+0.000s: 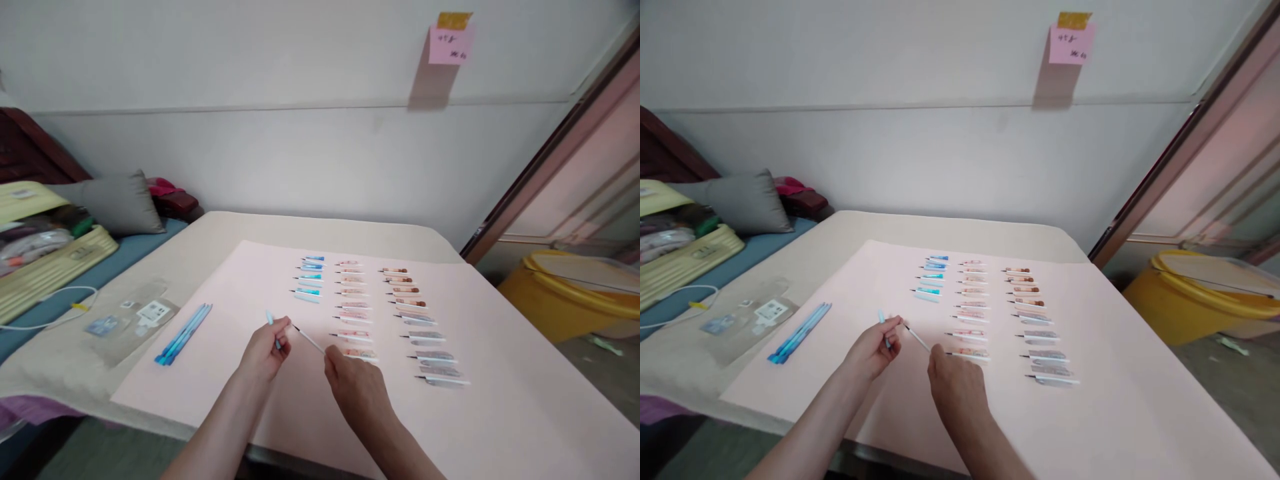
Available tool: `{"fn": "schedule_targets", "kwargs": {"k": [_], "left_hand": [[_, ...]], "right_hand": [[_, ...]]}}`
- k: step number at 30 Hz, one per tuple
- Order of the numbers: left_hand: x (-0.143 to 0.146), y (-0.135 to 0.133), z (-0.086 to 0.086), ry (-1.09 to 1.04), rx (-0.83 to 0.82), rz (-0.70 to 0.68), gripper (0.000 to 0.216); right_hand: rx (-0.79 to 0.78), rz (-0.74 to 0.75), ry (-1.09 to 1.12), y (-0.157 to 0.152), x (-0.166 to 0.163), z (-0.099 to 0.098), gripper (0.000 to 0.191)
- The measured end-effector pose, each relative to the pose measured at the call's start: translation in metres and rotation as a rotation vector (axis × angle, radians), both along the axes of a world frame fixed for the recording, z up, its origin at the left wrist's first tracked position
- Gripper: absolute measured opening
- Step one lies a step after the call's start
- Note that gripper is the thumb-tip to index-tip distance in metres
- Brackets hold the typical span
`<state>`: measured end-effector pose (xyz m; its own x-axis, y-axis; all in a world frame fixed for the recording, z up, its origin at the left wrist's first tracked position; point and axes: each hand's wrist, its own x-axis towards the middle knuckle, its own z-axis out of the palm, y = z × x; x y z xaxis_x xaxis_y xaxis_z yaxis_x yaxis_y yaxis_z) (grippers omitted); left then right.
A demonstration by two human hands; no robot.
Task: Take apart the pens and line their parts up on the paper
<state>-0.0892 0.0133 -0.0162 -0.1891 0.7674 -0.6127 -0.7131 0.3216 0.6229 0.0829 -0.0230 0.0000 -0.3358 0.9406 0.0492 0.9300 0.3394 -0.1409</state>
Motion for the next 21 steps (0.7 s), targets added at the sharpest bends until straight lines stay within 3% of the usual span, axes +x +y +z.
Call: {"fn": "schedule_targets", "kwargs": {"k": [21], "left_hand": [[0.0023, -0.0023, 0.0002, 0.024, -0.002, -0.078, 0.017]], "right_hand": [[-0.012, -0.013, -0.003, 0.0014, -0.0011, 0.0010, 0.016]]}}
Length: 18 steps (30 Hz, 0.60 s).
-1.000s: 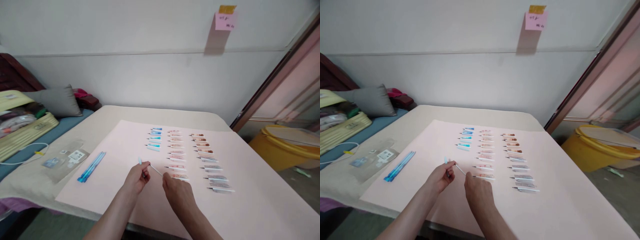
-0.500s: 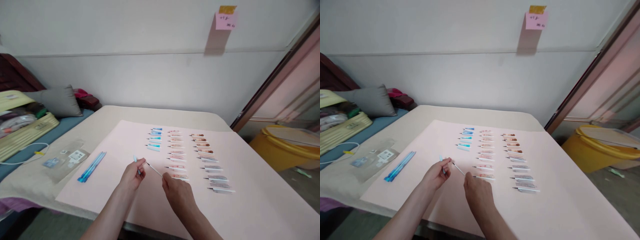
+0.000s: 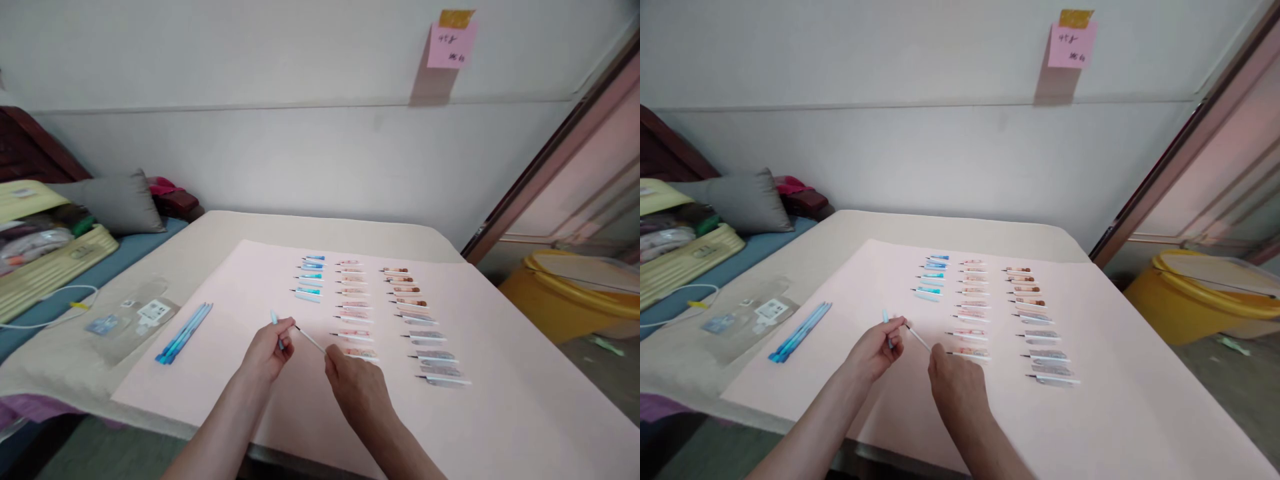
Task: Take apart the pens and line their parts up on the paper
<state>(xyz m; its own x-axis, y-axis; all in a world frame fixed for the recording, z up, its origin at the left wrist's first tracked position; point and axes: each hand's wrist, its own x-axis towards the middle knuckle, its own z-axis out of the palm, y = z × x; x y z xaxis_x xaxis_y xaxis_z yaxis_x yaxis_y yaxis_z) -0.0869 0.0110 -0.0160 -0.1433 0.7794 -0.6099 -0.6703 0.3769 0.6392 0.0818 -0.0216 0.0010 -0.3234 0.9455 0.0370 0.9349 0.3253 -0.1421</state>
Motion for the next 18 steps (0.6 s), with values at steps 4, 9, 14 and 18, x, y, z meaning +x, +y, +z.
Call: {"fn": "schedule_targets", "kwargs": {"k": [4, 9, 14, 18], "left_hand": [[0.000, 0.000, 0.000, -0.006, 0.000, -0.021, 0.016], [-0.001, -0.001, 0.002, -0.016, 0.025, -0.090, 0.019], [-0.003, 0.002, 0.006, -0.095, -0.014, -0.080, 0.027], [-0.010, 0.006, 0.003, -0.140, -0.021, 0.107, 0.013]], "right_hand": [[0.006, -0.009, 0.003, 0.000, 0.000, -0.001, 0.016], [0.008, -0.007, 0.016, -0.001, 0.001, -0.001, 0.015], [0.027, -0.011, 0.044, -0.001, 0.002, -0.002, 0.014], [0.024, -0.007, 0.050, -0.001, 0.003, -0.002, 0.015]]}}
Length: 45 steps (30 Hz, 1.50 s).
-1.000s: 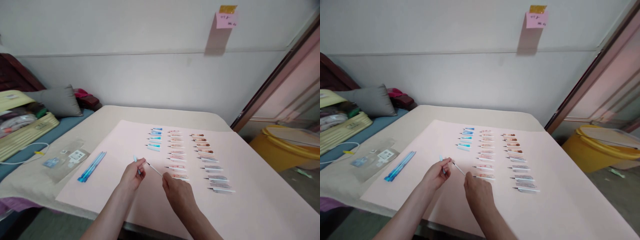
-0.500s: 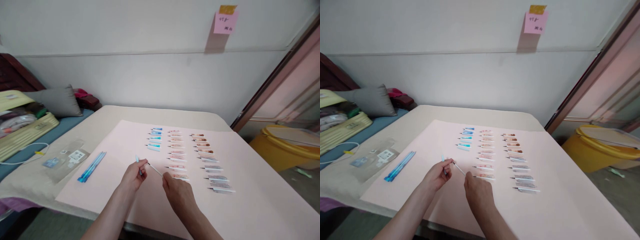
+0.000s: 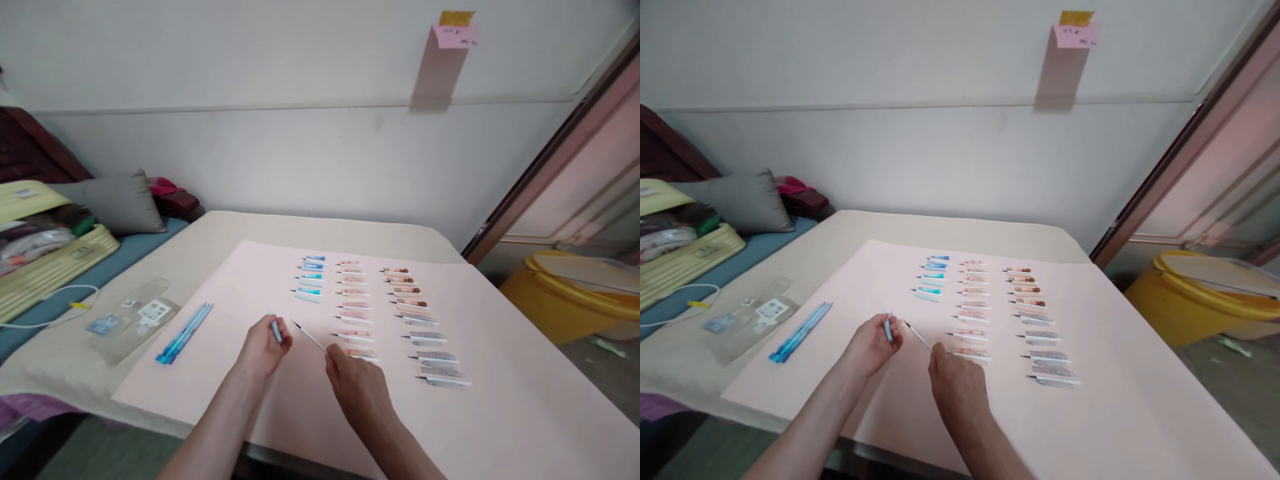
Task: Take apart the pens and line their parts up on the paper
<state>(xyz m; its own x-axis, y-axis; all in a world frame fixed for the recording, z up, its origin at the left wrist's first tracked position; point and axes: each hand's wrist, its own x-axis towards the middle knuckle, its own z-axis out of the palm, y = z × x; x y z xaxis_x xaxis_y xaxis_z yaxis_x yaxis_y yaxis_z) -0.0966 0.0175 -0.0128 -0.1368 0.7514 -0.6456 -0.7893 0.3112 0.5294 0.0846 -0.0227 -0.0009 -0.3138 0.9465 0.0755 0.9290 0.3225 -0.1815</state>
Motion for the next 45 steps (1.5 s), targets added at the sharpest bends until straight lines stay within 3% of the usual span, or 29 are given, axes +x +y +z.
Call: {"fn": "schedule_targets", "kwargs": {"k": [5, 14, 27, 36, 45], "left_hand": [[-0.012, 0.002, -0.007, -0.014, -0.028, 0.034, 0.003], [-0.010, 0.006, -0.014, -0.056, -0.033, 0.124, 0.009], [-0.007, 0.006, -0.021, -0.015, -0.029, 0.036, 0.012], [0.000, 0.001, -0.016, 0.029, -0.043, -0.061, 0.014], [0.004, 0.002, -0.030, -0.032, -0.058, 0.005, 0.015]], "right_hand": [[-0.031, 0.017, -0.013, -0.002, -0.001, 0.002, 0.015], [-0.017, 0.054, -0.025, -0.003, -0.004, 0.001, 0.015], [-0.011, 0.057, -0.042, -0.002, -0.005, -0.004, 0.015], [-0.016, 0.040, -0.089, -0.002, -0.005, -0.002, 0.015], [0.049, 0.065, -0.147, -0.005, -0.003, -0.001, 0.014]]}}
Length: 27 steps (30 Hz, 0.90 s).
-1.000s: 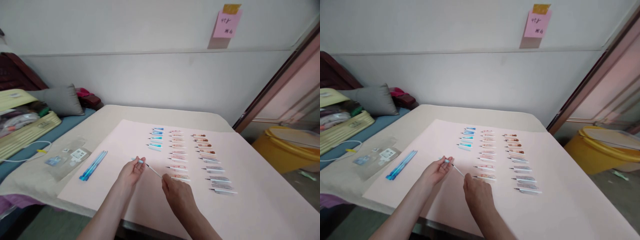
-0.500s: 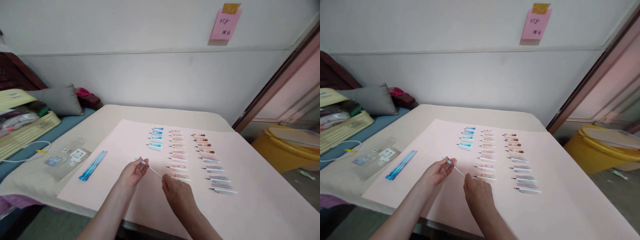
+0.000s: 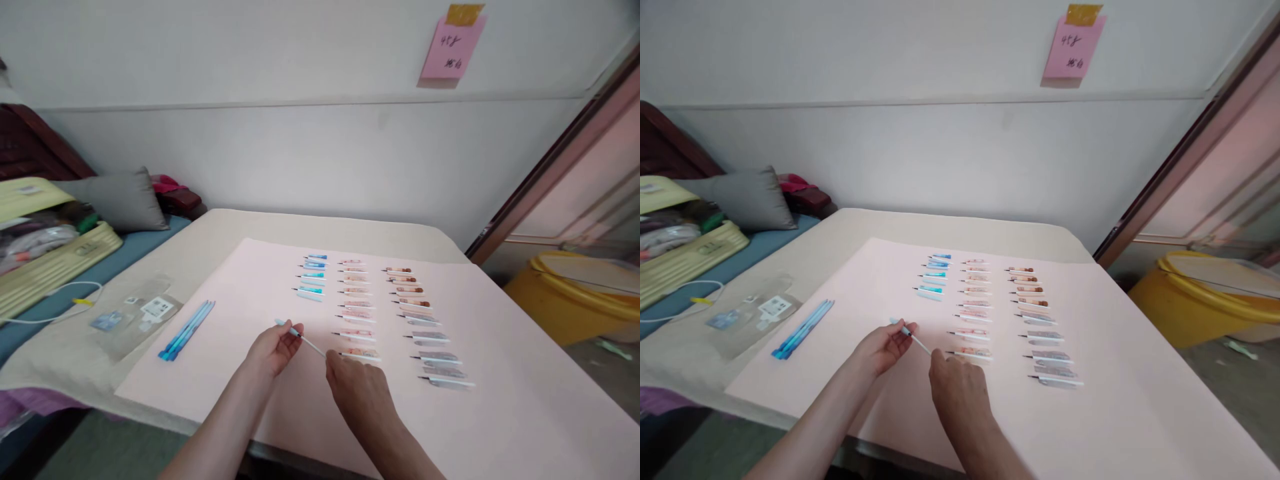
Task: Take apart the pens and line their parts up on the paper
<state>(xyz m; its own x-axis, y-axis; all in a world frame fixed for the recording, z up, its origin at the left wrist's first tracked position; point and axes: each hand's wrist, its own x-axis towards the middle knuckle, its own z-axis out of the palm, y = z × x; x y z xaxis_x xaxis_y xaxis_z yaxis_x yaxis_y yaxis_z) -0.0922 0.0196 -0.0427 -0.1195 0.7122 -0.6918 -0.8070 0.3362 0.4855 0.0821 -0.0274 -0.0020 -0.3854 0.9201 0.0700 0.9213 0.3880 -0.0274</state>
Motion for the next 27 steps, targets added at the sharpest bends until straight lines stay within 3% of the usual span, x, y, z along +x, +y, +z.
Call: {"fn": "schedule_targets", "kwargs": {"k": [10, 19, 27], "left_hand": [[-0.014, 0.008, -0.003, -0.036, -0.015, 0.071, 0.013], [-0.011, 0.004, 0.010, -0.043, -0.017, 0.060, 0.018], [-0.007, 0.000, 0.018, -0.052, 0.029, -0.044, 0.011]], "right_hand": [[-0.054, -0.009, 0.041, 0.001, 0.002, 0.007, 0.015], [-0.034, -0.024, 0.125, 0.002, 0.005, 0.003, 0.016], [-0.071, -0.071, 0.234, 0.002, 0.004, 0.005, 0.017]]}}
